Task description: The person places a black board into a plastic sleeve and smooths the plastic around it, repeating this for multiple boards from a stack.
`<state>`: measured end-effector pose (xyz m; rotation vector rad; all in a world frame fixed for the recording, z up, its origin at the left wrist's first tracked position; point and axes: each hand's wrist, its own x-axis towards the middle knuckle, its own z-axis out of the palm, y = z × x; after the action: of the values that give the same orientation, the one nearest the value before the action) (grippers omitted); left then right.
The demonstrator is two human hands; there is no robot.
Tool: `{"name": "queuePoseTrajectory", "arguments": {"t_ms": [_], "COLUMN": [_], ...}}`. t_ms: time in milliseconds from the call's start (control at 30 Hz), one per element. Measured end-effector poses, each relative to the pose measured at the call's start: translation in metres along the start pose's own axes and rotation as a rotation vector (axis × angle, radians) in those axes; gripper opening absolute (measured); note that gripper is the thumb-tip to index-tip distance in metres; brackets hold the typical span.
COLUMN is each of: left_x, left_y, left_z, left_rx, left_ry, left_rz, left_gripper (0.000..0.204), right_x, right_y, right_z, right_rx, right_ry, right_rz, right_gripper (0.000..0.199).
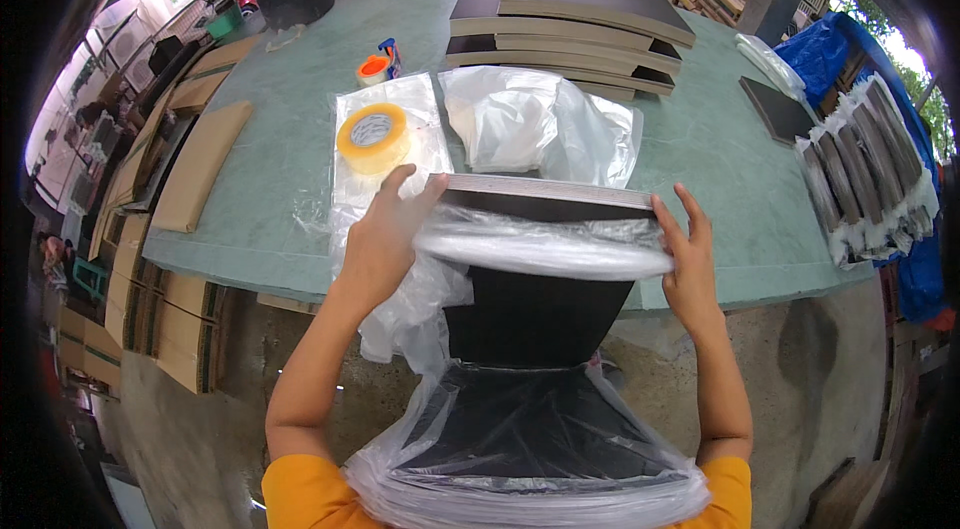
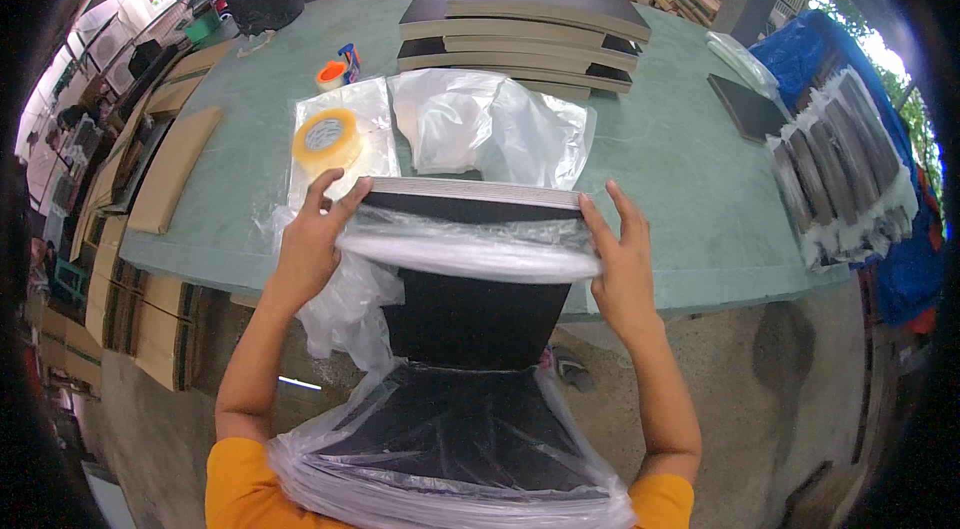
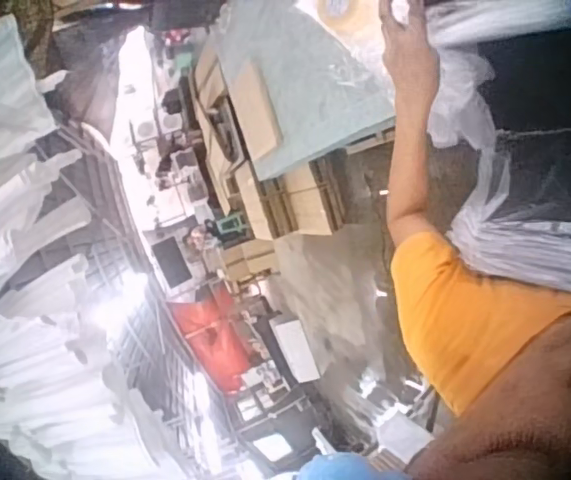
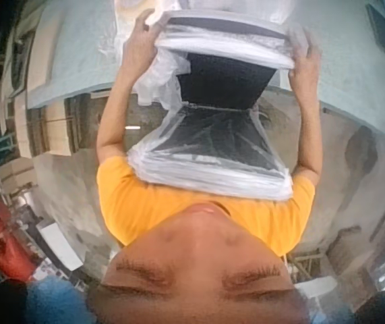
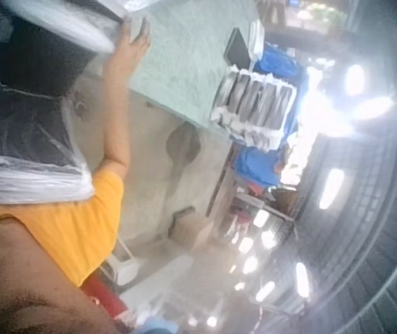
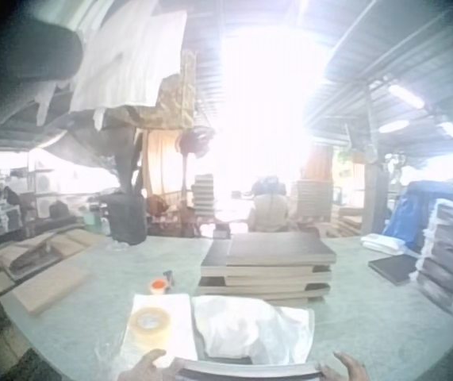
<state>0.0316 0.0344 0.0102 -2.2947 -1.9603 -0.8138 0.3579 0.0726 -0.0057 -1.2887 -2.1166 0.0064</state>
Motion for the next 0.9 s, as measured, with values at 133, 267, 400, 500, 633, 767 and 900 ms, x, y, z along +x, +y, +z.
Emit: {"name": "queuePoseTrajectory", "arguments": {"t_ms": [133, 267, 400, 500, 633, 767, 900], "left_x": [-0.022, -0.026, -0.057, -0.074, -0.074, -0.188, -0.228], "left_y": [-0.001, -0.009, -0.06, -0.052, -0.058, -0.14, -0.134], "left_z": [-0.004, -0.02, -0.006, 0.001, 0.019, 0.167, 0.215], "left_rx": [-0.027, -0.54, -1.353, -1.596, -1.304, -1.179, -1.158], "left_ry": [0.112, 0.036, -0.492, -0.51, -0.52, -1.001, -1.05], "left_rz": [0.105, 0.055, -0.352, -0.437, -0.395, -0.768, -0.792], "left_gripper": [0.072, 0.036, 0.032, 0.037, 0.04, 0.022, 0.023], "right_x": [-0.019, -0.034, -0.06, -0.093, -0.088, -0.149, -0.223], "right_y": [-0.002, 0.026, 0.046, 0.045, 0.038, 0.057, 0.07], "right_z": [-0.017, -0.036, -0.017, 0.014, 0.014, 0.075, 0.132], "right_rx": [0.114, 1.084, 1.621, 1.713, 1.615, 1.302, 1.195], "right_ry": [0.074, -0.165, -0.655, -0.815, -0.93, -0.98, -0.874], "right_rz": [-0.018, 0.341, 0.562, 0.686, 0.805, 1.056, 1.162], "right_gripper": [0.054, 0.028, 0.031, 0.051, 0.049, 0.038, 0.031]}}
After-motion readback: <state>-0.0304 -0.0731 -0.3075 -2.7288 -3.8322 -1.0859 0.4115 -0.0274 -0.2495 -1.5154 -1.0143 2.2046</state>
